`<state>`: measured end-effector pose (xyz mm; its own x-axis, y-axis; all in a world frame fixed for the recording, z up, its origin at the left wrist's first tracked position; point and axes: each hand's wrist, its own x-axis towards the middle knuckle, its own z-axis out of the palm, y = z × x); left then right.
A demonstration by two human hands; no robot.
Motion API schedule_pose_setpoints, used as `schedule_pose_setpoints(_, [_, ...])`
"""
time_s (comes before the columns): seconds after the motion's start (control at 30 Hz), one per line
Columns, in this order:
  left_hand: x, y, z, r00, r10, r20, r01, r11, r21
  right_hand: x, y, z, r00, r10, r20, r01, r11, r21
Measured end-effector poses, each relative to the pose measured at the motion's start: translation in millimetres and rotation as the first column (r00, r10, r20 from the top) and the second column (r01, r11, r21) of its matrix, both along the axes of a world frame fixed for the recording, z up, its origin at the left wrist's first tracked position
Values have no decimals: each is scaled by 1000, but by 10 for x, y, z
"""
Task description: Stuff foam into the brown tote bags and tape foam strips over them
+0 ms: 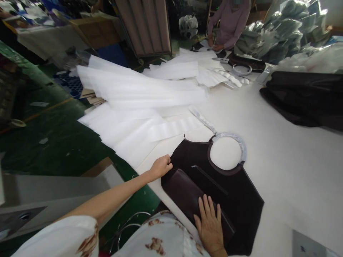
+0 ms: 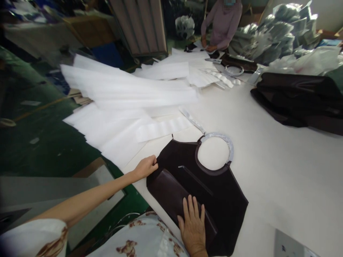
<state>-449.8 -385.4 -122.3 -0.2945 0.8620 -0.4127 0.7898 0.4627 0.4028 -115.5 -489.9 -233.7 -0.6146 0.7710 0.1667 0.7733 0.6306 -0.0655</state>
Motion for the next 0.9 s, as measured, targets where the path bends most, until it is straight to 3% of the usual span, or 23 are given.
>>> schedule_pose_setpoints(0.3, [14, 144, 144, 984, 142, 111, -139, 990, -40, 7, -3, 31, 1000, 4, -26, -4, 1000, -18])
schedule_pose_setpoints(0.37, [-187, 228, 274, 983, 164, 88, -163, 986, -20, 8, 1, 46, 1000, 12, -29, -12, 1000, -6])
schedule_pose_setpoints(0.5, [-858, 400, 618, 967, 248, -58, -245, 968, 59, 12, -5, 49, 999, 14, -29, -14, 1000, -10])
schedule_pose_setpoints(0.57, [-1031, 371, 693, 972, 225, -74, -221, 973, 59, 14, -12, 36, 1000, 5, -31, -6, 1000, -17])
schedule_pose_setpoints(0.63, [-968, 242, 626, 989, 142, -28, -142, 990, 19, 15, -20, 18, 999, 0, -33, 0, 1000, -18])
schedule_pose_setpoints(0.77, [-508, -56, 219, 993, -49, 111, 60, 994, -93, 18, -31, -9, 1000, -2, -21, 2, 1000, -21])
schedule_pose_setpoints(0.9, [-346, -66, -74, 980, -148, 132, 167, 976, -139, 26, -37, -6, 1000, -11, 0, 11, 1000, -28])
